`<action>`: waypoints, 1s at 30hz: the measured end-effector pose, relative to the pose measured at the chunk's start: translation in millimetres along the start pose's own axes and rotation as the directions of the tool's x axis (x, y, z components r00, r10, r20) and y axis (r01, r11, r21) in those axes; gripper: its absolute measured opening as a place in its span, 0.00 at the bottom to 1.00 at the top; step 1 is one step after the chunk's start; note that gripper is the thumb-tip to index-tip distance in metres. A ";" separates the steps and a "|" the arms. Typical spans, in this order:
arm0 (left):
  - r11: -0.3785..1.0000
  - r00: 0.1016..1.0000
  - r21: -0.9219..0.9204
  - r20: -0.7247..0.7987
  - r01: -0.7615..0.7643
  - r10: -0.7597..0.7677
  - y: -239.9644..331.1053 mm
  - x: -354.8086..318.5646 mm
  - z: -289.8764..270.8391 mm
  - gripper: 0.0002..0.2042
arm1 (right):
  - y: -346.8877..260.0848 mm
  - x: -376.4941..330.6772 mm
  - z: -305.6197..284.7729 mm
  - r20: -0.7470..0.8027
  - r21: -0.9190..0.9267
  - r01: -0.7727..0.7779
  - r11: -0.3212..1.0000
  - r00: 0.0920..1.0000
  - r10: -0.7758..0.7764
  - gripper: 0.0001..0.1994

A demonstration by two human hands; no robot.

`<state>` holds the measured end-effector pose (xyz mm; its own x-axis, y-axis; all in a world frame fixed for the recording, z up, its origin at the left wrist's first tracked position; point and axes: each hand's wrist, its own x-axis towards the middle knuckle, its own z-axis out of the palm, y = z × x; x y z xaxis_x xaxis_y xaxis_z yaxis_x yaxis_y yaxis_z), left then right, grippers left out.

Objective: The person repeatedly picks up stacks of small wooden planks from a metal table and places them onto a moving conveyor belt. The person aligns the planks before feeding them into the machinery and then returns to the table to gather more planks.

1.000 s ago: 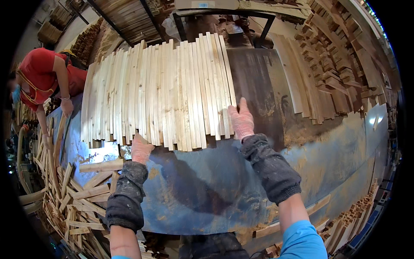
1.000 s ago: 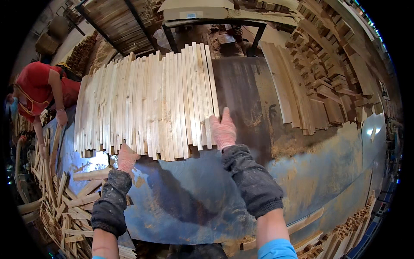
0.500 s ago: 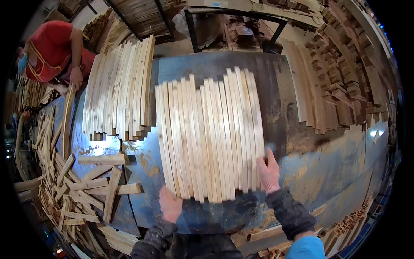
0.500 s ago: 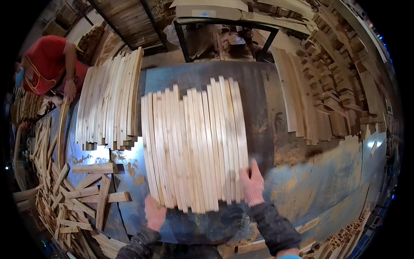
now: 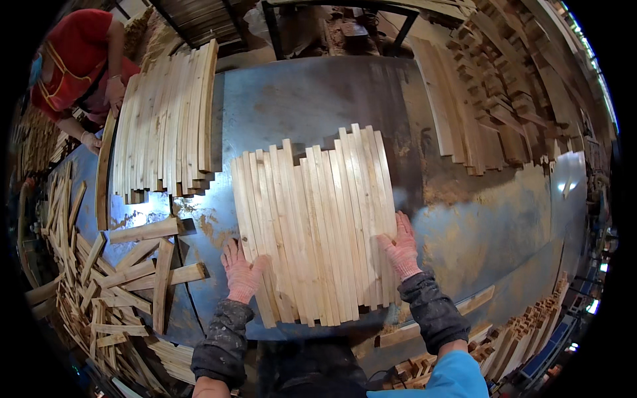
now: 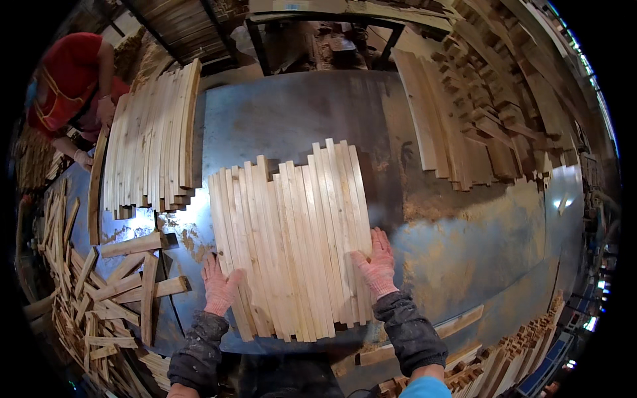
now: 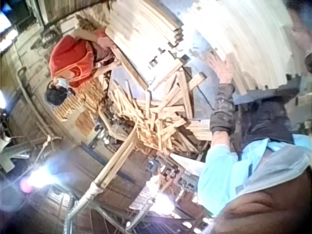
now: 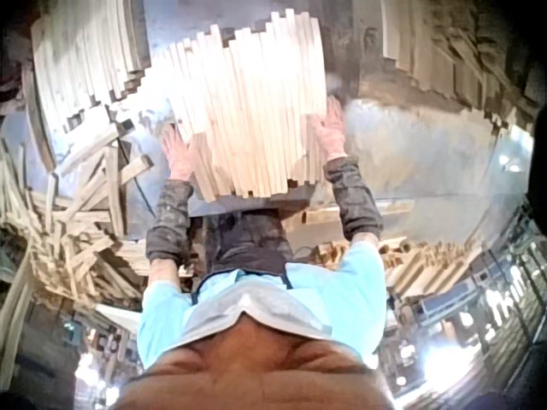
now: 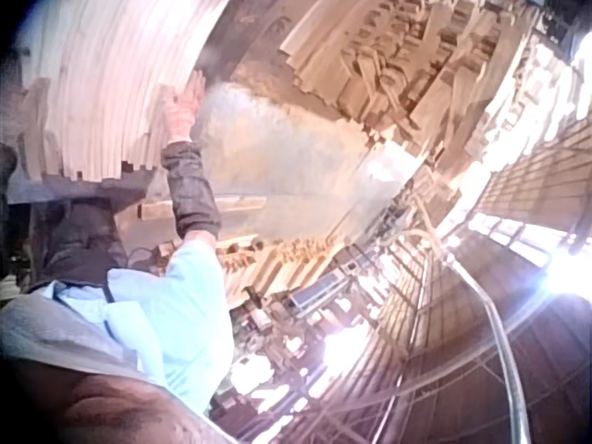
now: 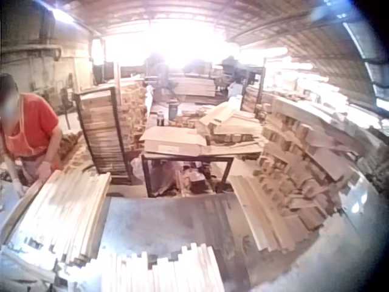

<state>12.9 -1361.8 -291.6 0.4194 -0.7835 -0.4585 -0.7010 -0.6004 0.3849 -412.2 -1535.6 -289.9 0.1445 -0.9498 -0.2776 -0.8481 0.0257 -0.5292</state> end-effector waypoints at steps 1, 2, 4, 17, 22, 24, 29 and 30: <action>1.000 0.999 0.013 -0.039 0.024 -0.024 5.8 -4.6 -1.9 0.45 | -15.6 -1.6 -7.8 0.038 0.142 -0.070 0.987 0.997 0.066 0.46; 0.924 0.999 -0.380 0.002 0.045 -0.048 14.0 -13.3 -6.6 0.44 | -23.8 -7.7 -13.0 0.083 0.272 -0.153 0.950 0.987 0.136 0.46; 0.350 0.993 -0.929 0.107 0.117 -0.048 38.0 -24.2 -15.1 0.42 | -18.0 -14.8 -14.4 0.130 0.444 -0.229 0.866 0.973 0.190 0.47; 0.211 0.910 -0.893 0.412 0.396 0.037 26.4 -43.0 -47.9 0.34 | -35.0 -43.5 -40.8 0.429 0.700 -0.473 0.536 0.877 0.214 0.38; 0.114 0.950 -0.949 0.303 0.294 0.071 9.0 -118.0 -78.8 0.34 | -76.1 -93.7 -58.0 0.419 0.684 -0.440 0.581 0.890 0.181 0.36; 0.012 0.964 -0.966 0.258 0.258 0.057 -18.6 -155.4 -91.3 0.34 | -113.2 -117.5 -62.6 0.450 0.760 -0.429 0.488 0.889 0.081 0.35; -0.005 0.998 -0.998 0.062 0.062 0.015 -82.3 -272.9 -141.0 0.40 | -168.3 -174.2 -45.8 0.411 0.784 -0.244 0.571 0.894 -0.181 0.35; 0.041 1.000 -0.999 0.002 0.002 0.000 -131.6 -285.9 -145.6 0.41 | -177.2 -186.4 9.0 0.375 0.797 -0.174 0.578 0.893 -0.248 0.35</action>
<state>69.2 -1082.1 -94.4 0.4183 -0.7834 -0.4596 0.5483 -0.1857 0.8154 -284.2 -1360.3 -151.6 0.5309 -0.7376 -0.4172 -0.1090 0.4288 -0.8968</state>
